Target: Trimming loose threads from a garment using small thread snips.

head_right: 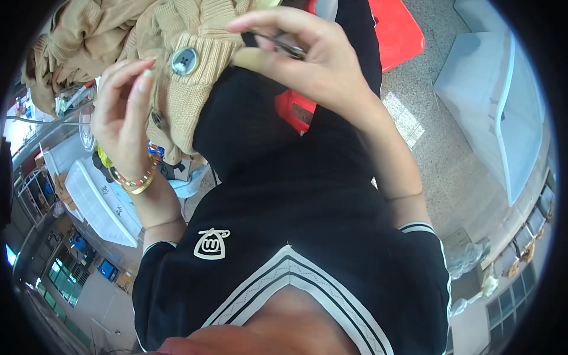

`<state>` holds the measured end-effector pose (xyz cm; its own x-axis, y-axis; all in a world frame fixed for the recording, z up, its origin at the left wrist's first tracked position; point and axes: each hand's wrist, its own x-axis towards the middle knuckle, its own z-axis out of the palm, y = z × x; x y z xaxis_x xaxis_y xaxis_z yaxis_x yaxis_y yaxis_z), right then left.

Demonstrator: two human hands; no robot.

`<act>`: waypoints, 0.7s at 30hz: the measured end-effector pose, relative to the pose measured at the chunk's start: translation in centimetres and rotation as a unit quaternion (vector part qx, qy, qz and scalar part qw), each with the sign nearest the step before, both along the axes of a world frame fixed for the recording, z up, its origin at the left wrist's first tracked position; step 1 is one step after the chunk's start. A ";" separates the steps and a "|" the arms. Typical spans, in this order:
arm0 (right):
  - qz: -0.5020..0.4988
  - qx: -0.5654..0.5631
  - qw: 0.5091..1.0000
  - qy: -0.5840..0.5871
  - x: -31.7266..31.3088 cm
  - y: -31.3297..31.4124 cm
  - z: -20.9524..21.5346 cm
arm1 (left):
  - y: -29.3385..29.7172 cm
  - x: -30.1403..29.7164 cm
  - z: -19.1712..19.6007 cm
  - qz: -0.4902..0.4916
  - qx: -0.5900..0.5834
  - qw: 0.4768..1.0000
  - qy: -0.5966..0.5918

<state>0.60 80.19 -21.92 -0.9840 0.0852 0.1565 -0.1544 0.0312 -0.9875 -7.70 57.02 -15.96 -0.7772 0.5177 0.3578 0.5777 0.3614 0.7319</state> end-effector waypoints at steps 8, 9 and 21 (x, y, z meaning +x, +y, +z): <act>-0.012 0.117 0.984 0.136 -1.9 -2.9 3.1 | 1.0 1.5 -1.5 0.032 -0.005 0.999 -0.029; -0.017 0.118 0.983 0.136 -1.9 -3.1 2.7 | 1.1 1.5 -1.8 0.040 0.008 0.998 -0.037; -0.044 0.023 0.981 0.185 -2.6 -4.4 -1.0 | 0.7 1.9 -2.9 0.028 0.062 0.994 -0.080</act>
<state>-1.99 75.75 -22.92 -0.8480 0.1521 0.5077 -0.4971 0.1039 -0.8615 -5.77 57.73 -18.91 -0.8559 0.4307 0.2862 0.4320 0.2913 0.8535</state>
